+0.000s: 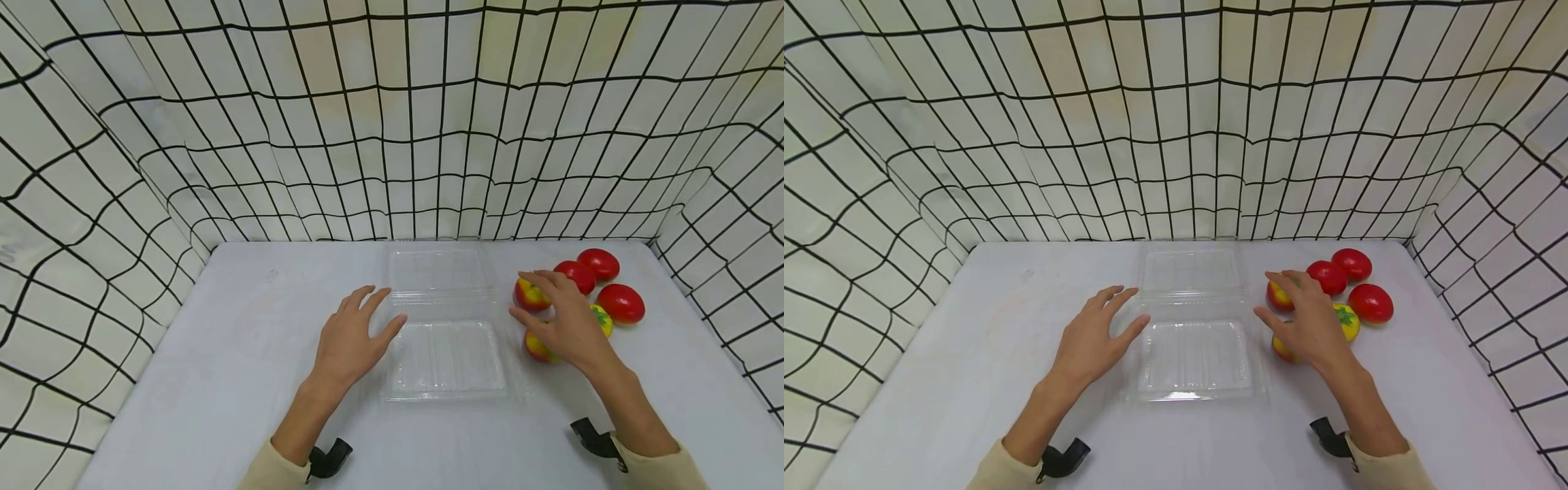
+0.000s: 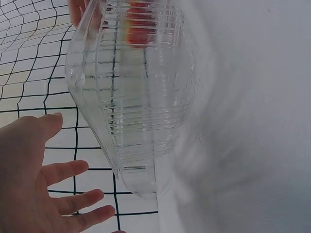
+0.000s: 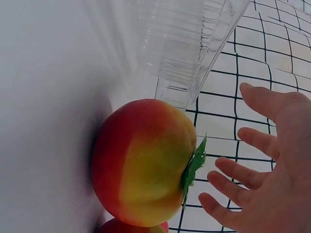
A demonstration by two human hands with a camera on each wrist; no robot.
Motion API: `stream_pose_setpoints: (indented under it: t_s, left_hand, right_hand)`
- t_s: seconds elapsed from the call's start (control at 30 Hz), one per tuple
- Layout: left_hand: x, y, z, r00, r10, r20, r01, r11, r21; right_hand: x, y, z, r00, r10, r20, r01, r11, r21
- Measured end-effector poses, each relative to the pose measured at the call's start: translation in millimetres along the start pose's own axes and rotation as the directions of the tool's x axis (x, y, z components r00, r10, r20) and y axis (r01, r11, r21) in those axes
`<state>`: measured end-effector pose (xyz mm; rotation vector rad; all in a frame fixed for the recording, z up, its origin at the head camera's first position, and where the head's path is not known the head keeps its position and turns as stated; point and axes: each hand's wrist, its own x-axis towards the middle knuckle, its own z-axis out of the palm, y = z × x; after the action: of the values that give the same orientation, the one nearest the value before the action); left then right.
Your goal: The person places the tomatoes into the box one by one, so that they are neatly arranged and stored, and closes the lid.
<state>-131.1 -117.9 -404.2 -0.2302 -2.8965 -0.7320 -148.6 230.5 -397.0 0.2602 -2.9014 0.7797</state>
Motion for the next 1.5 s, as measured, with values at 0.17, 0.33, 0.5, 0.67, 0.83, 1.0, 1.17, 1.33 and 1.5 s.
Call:
stream_pose_setpoints:
  t_s: [0.17,0.33,0.5,0.67,0.83,1.0,1.17,1.33,1.5]
  left_hand:
    - [-2.4,-0.1,0.8,1.0,-0.011,0.003,0.011,1.0,-0.024]
    - [-3.7,-0.5,1.8,1.0,-0.013,0.006,0.014,0.999,-0.046]
    - [-5.7,-1.4,1.4,0.999,-0.027,0.021,0.028,0.998,-0.06]
    - [-7.7,-3.6,1.2,0.999,-0.039,0.035,0.042,0.996,-0.082]
    - [-9.2,-5.5,1.0,0.997,-0.049,0.059,0.055,0.994,-0.098]
    - [-8.3,-7.1,1.1,0.996,-0.053,0.071,0.06,0.992,-0.11]
    - [-6.3,-8.7,1.2,0.996,-0.053,0.076,0.062,0.99,-0.123]
    - [-4.9,-10.7,2.4,0.995,-0.056,0.078,0.066,0.988,-0.14]
    - [-4.2,-11.9,3.4,0.995,-0.052,0.089,0.067,0.982,-0.178]
  right_hand:
    - [-4.8,6,0,1.0,-0.005,0.016,0.004,0.999,0.054]
    - [-8.2,11,-3,0.999,-0.011,0.04,0.007,0.994,0.107]
    - [-9.9,13,-6,0.999,-0.029,0.043,0.023,0.99,0.139]
    - [-11.3,18,-9,0.999,-0.031,0.044,0.024,0.989,0.143]
    - [-15.3,24,-11,0.996,-0.032,0.08,0.02,0.989,0.144]
    - [-17.0,30,-13,0.993,-0.055,0.109,0.039,0.988,0.149]
    - [-17.4,34,-16,0.985,-0.063,0.161,0.039,0.988,0.149]
    - [-17.5,36,-19,0.975,-0.051,0.218,0.02,0.99,0.143]
    - [-17.8,37,-21,0.962,-0.04,0.272,0.001,0.99,0.142]
